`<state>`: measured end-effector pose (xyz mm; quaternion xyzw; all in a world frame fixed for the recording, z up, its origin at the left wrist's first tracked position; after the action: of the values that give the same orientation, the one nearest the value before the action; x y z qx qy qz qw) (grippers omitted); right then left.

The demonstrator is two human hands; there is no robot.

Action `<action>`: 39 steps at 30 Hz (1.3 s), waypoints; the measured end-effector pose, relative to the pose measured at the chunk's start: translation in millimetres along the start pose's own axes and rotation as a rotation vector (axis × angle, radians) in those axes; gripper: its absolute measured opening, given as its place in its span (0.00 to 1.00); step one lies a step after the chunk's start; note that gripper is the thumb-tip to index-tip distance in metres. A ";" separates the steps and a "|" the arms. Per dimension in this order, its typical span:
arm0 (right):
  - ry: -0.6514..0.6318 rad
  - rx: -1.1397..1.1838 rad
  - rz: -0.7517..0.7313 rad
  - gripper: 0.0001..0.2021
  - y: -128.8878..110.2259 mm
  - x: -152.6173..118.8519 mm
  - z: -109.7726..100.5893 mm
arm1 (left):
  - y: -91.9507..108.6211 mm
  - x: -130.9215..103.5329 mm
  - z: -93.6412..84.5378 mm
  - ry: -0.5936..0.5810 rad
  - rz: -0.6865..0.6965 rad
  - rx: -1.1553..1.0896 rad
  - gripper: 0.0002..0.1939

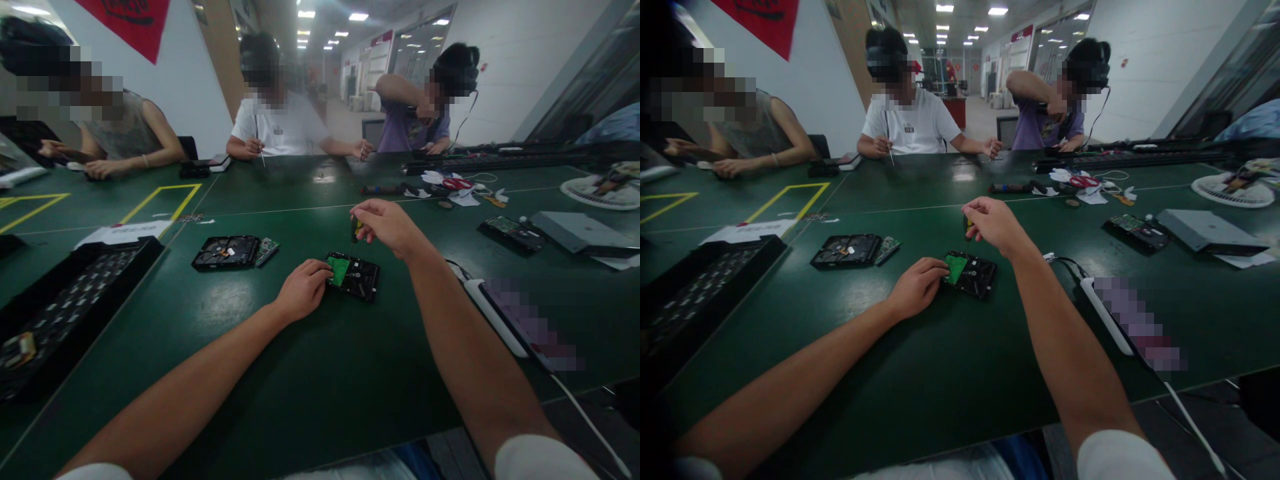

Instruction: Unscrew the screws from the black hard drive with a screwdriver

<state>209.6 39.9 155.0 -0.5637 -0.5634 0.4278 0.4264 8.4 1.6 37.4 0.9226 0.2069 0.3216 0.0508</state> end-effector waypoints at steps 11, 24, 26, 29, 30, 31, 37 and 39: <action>0.007 0.033 0.050 0.03 1.8 0.6 1.0 | 1.2 0.9 -0.8 0.004 0.005 0.001 0.15; 0.029 -0.227 -0.110 0.11 2.8 -1.8 -2.7 | 2.8 1.8 -1.6 0.004 0.009 0.000 0.16; 0.051 -0.221 -0.113 0.14 5.2 0.4 -4.0 | 3.0 2.1 -1.7 0.005 0.011 0.000 0.15; 0.020 -0.183 -0.128 0.13 9.0 4.7 -2.6 | 2.5 2.0 -1.5 0.008 0.013 0.002 0.15; 0.001 -0.170 -0.136 0.12 10.1 6.0 -1.7 | 2.3 1.9 -1.4 0.009 0.014 0.003 0.15; -0.013 -0.163 -0.144 0.12 10.9 7.0 -1.1 | 2.2 1.8 -1.2 0.009 0.014 0.002 0.15; -0.029 -0.213 -0.159 0.10 13.4 9.2 -1.4 | 3.1 2.0 -1.3 0.011 0.018 0.000 0.15; -0.033 -0.235 -0.161 0.11 12.6 8.5 -1.0 | 3.2 2.1 -1.4 0.008 0.014 -0.003 0.14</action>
<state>213.9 48.4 143.1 -0.5555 -0.6602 0.3324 0.3810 10.2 -0.5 40.5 0.9227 0.2002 0.3257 0.0489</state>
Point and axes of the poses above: each hand's wrist, its own x-axis towards the middle knuckle, its own z-axis out of the palm, y = z × x, the point moved 5 cm from there along x, towards the middle knuckle, and after that the axes turned 9 degrees about z, right-handed, at the moved point
